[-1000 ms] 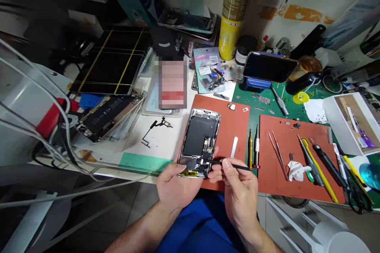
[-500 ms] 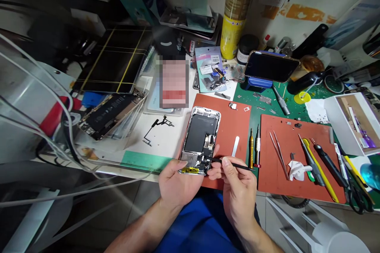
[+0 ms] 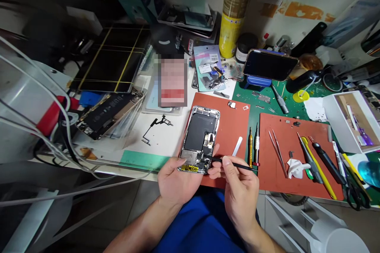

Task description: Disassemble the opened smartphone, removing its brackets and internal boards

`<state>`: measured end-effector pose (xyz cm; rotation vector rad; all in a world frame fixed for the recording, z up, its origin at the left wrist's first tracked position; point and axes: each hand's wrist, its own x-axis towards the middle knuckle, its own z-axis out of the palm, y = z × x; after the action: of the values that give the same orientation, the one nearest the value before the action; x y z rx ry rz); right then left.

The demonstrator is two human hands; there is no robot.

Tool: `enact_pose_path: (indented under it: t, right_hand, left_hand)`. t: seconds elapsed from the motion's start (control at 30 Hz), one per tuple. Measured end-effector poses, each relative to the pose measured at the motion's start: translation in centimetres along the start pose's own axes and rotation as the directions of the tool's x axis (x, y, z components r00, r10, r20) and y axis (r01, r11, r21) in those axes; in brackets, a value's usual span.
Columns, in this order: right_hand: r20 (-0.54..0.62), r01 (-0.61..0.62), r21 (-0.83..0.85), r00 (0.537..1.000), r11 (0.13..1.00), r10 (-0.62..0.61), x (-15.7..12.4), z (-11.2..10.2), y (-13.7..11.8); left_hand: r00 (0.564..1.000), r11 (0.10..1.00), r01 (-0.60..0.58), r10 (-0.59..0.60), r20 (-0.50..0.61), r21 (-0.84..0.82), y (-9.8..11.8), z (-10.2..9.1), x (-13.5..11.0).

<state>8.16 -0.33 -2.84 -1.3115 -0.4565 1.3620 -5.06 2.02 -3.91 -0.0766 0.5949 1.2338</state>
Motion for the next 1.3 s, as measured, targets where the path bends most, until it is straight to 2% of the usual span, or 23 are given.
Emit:
enact_pose_path:
  t: [0.1,0.2,0.37,0.5,0.73,0.87,1.0,1.13,1.3]
  right_hand:
    - [0.019,0.045,-0.075,0.999,0.996,-0.044,-0.5,-0.3,0.0]
    - [0.034,0.086,-0.146,0.996,0.986,-0.082,-1.1,-0.3,0.1]
    - [0.055,0.229,-0.288,0.973,0.930,-0.222,-1.7,-0.3,0.2]
    - [0.084,0.261,-0.354,0.965,0.898,-0.248,-1.7,-0.3,-0.1]
    - [0.029,0.190,-0.292,0.981,0.937,-0.190,-1.5,0.1,0.0]
    - [0.016,0.001,-0.099,1.000,0.995,0.001,-0.6,0.1,0.1]
    - [0.056,-0.137,0.031,0.989,0.990,0.135,0.2,0.1,-0.1]
    - [0.056,-0.112,0.047,0.992,0.993,0.110,0.2,0.2,-0.1]
    - [0.021,0.051,-0.061,0.999,0.997,-0.050,-1.0,0.5,0.4]
  left_hand:
    - [1.000,1.000,-0.021,0.021,0.003,-0.010,-0.1,-0.1,0.1]
    - [1.000,1.000,0.013,-0.014,0.007,0.020,-0.1,-0.2,0.0]
    - [1.000,0.998,0.015,-0.016,0.010,0.055,-0.1,-0.2,-0.1]
    - [1.000,0.998,0.006,-0.007,0.014,0.067,-0.2,-0.3,-0.1]
    - [1.000,0.995,0.011,-0.013,0.019,0.095,-0.2,-0.3,-0.2]
    - [1.000,0.997,0.007,-0.004,-0.026,0.083,-0.1,0.0,-0.3]
    - [0.998,0.998,0.018,-0.015,-0.053,0.053,-0.2,0.1,0.0]
    - [0.999,0.998,0.019,-0.017,-0.040,0.058,-0.2,0.1,0.0]
    - [0.996,0.993,0.094,-0.093,-0.016,0.070,0.0,-0.1,-0.3]
